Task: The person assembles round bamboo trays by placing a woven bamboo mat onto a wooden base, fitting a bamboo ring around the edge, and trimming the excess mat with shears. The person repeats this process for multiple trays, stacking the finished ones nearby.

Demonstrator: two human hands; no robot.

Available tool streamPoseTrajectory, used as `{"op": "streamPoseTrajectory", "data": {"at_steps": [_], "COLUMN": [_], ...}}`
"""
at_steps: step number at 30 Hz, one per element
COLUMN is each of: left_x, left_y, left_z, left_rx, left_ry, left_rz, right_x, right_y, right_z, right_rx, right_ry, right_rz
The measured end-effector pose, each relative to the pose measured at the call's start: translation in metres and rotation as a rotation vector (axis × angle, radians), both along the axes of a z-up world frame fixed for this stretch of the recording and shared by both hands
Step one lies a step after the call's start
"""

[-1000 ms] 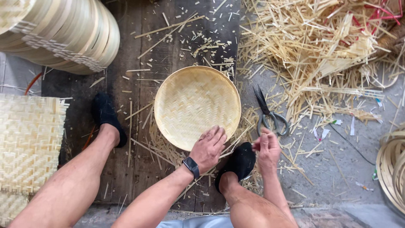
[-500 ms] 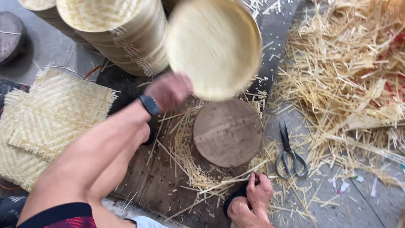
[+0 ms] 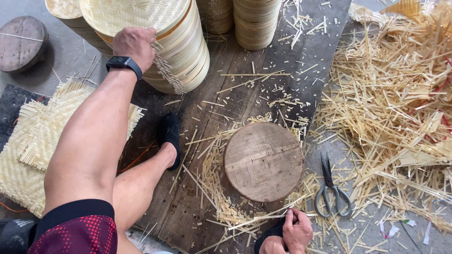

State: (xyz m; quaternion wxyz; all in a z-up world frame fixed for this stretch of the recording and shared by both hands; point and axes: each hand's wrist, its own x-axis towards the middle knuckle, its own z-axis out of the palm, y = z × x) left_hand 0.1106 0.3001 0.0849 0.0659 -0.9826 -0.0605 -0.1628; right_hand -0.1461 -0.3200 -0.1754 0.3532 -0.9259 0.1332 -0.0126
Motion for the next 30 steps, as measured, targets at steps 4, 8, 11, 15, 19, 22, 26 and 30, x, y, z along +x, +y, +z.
{"op": "streamPoseTrajectory", "data": {"at_steps": [4, 8, 11, 15, 19, 22, 26, 30], "left_x": [0.000, 0.002, 0.001, -0.003, -0.028, -0.105, -0.215, -0.308], "left_y": [0.007, 0.010, 0.004, -0.008, -0.007, -0.008, -0.002, 0.033], "left_z": [-0.003, -0.009, -0.004, 0.003, 0.002, -0.012, -0.067, -0.142], "left_rx": [-0.150, -0.169, -0.060, -0.077, 0.338, 0.086, -0.205, -0.248], "left_ry": [0.083, 0.059, 0.114, 0.207, -0.223, -0.045, 0.457, 0.552], "left_rz": [0.045, -0.001, 0.016, 0.108, -0.185, -0.096, 0.425, 0.716], "right_x": [0.001, 0.001, 0.001, 0.000, 0.000, 0.003, 0.040, 0.060], "right_y": [0.001, 0.001, 0.001, -0.001, -0.005, -0.010, -0.018, 0.007], "right_z": [-0.001, 0.000, 0.001, 0.001, -0.008, -0.017, -0.031, -0.040], "right_rx": [-0.018, -0.017, -0.001, 0.014, -0.022, -0.016, 0.316, 0.650], "right_ry": [-0.017, 0.019, 0.065, 0.081, 0.074, 0.120, 0.364, 0.548], "right_rz": [0.003, -0.011, -0.033, -0.033, -0.012, 0.008, 0.129, 0.091]}}
